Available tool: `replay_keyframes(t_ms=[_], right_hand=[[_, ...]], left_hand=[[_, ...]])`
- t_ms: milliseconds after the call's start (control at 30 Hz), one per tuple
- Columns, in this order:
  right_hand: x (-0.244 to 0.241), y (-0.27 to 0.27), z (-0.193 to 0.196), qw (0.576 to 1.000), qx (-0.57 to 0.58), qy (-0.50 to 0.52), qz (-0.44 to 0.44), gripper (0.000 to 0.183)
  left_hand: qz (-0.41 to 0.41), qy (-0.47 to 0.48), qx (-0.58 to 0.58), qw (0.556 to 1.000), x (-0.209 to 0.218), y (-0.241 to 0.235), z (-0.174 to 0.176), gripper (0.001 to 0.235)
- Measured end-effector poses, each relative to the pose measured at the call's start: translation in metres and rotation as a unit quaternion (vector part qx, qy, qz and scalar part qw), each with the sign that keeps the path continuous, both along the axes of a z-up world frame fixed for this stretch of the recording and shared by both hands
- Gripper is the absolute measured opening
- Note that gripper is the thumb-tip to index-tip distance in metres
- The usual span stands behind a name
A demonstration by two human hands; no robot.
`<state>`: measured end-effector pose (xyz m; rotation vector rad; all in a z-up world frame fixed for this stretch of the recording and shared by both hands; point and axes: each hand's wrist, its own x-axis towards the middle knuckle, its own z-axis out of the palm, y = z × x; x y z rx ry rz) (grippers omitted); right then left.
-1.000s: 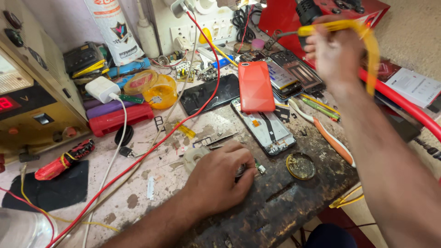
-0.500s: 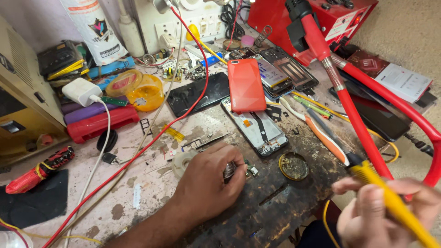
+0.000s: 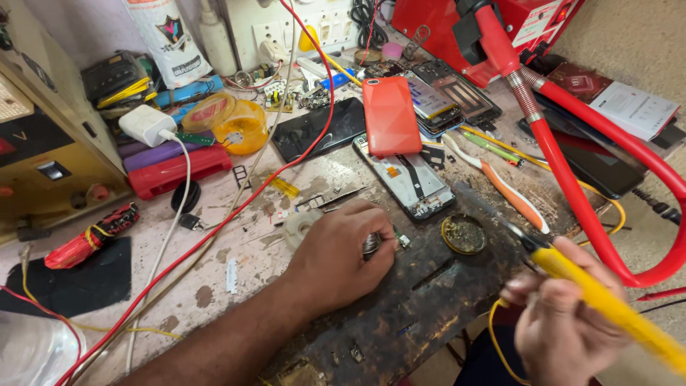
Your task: The person retrieves a small circuit board from a plastic container, places it on the workbench, and uses a soldering iron to apply solder to its contacts. The person handles the board and the soldering iron throughout the task.
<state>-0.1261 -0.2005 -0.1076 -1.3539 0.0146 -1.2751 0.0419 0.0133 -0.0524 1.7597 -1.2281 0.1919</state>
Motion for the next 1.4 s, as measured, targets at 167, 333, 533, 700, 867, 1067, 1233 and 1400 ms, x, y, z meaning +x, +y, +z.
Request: replay_keyframes(t_ms=[167,333,533,700,867,1067,1233,1400], right_hand=[[-0.013,-0.027,-0.019,0.993,-0.093,-0.051,-0.058,0.033],[-0.017,-0.018,-0.028,0.993,-0.062,-0.031,-0.097,0.038],[-0.018,-0.014,-0.029,0.994,-0.032,-0.013,-0.108,0.035],[-0.013,-0.013,-0.04,0.997,-0.017,-0.027,-0.072,0.033],[-0.012,-0.018,-0.05,0.997,-0.006,-0.029,-0.071,0.03],[-0.015,-0.019,-0.056,0.998,-0.006,-0.003,-0.061,0.029],[-0.017,-0.018,-0.056,0.998,-0.011,0.016,-0.06,0.029],[-0.015,-0.009,-0.049,0.998,-0.011,0.014,-0.052,0.028]], left_hand=[[-0.003,-0.013,0.045,0.999,-0.008,-0.001,0.003,0.012],[0.012,-0.038,0.054,0.998,-0.014,-0.004,0.004,0.012],[0.016,-0.032,0.063,0.997,-0.011,-0.006,0.001,0.011],[0.014,-0.029,0.057,0.998,-0.01,-0.006,0.001,0.011],[0.018,-0.019,0.073,0.997,-0.01,-0.008,0.002,0.012],[0.02,-0.019,0.069,0.997,-0.01,-0.008,0.002,0.012],[0.021,-0.018,0.069,0.997,-0.011,-0.008,0.003,0.012],[0.02,-0.018,0.073,0.997,-0.011,-0.008,0.004,0.012]])
